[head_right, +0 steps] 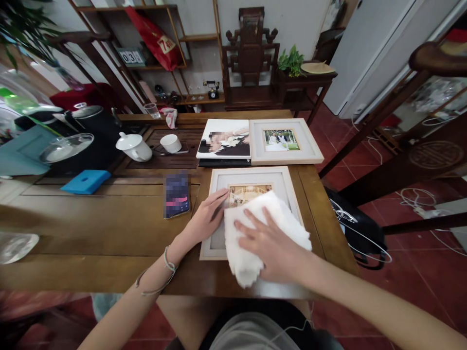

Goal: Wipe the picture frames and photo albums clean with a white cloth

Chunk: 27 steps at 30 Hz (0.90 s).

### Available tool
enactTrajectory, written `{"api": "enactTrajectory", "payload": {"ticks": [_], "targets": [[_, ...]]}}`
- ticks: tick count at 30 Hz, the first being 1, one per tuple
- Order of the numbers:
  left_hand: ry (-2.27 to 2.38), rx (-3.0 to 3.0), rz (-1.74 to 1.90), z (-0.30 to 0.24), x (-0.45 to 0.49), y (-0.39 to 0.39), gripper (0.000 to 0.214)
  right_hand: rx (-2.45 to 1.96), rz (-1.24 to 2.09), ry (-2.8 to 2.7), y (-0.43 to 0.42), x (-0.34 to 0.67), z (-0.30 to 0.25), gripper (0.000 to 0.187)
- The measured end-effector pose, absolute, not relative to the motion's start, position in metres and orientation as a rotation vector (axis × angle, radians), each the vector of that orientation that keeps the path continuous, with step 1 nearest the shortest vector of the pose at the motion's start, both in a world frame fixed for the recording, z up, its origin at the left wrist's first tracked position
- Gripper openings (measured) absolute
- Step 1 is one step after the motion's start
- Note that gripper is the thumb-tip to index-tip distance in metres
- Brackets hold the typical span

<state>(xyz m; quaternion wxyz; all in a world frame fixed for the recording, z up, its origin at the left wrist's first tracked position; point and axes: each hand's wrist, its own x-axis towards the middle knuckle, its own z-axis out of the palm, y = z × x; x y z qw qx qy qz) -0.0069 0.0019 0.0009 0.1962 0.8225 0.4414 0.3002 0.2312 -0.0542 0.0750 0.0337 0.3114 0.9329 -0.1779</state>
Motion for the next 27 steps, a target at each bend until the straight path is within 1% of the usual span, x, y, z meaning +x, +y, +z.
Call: {"api": "enactTrajectory", "payload": {"ticks": [2,5,7,10,12,14,16,19,24,27], "targets": [[1.227,2.307,0.841,0.001,-0.007,0.002,0.044,0.953,-0.629,2.84,-0.078,0.237,0.082,0.063],[1.218,2.319,0.832,0.001,-0.007,0.002,0.043,1.086,-0.597,2.806,-0.087,0.251,0.081,0.067],[1.215,2.327,0.829,0.001,-0.007,0.002,0.043,1.231,-0.467,2.797,-0.073,0.26,0.073,0.069],[1.212,2.341,0.828,0.003,-0.007,0.003,0.041,1.468,-0.162,2.792,-0.033,0.269,0.059,0.069],[1.206,2.356,0.82,0.003,-0.007,0.003,0.04,1.591,-0.003,2.779,-0.006,0.269,0.053,0.076],[1.204,2.366,0.816,0.004,-0.007,0.003,0.039,1.647,0.046,2.767,0.013,0.262,0.051,0.081],[1.206,2.369,0.826,0.004,-0.007,0.003,0.039,1.636,0.048,2.768,0.019,0.251,0.051,0.081],[1.208,2.36,0.846,0.004,-0.007,0.003,0.039,1.499,-0.015,2.788,0.001,0.228,0.052,0.081],[1.218,2.344,0.796,0.004,-0.008,0.003,0.041,1.128,-0.382,2.862,-0.062,0.204,0.067,0.083],[1.21,2.345,0.797,0.004,-0.009,0.003,0.043,1.088,-0.567,2.796,-0.08,0.207,0.083,0.078]]}}
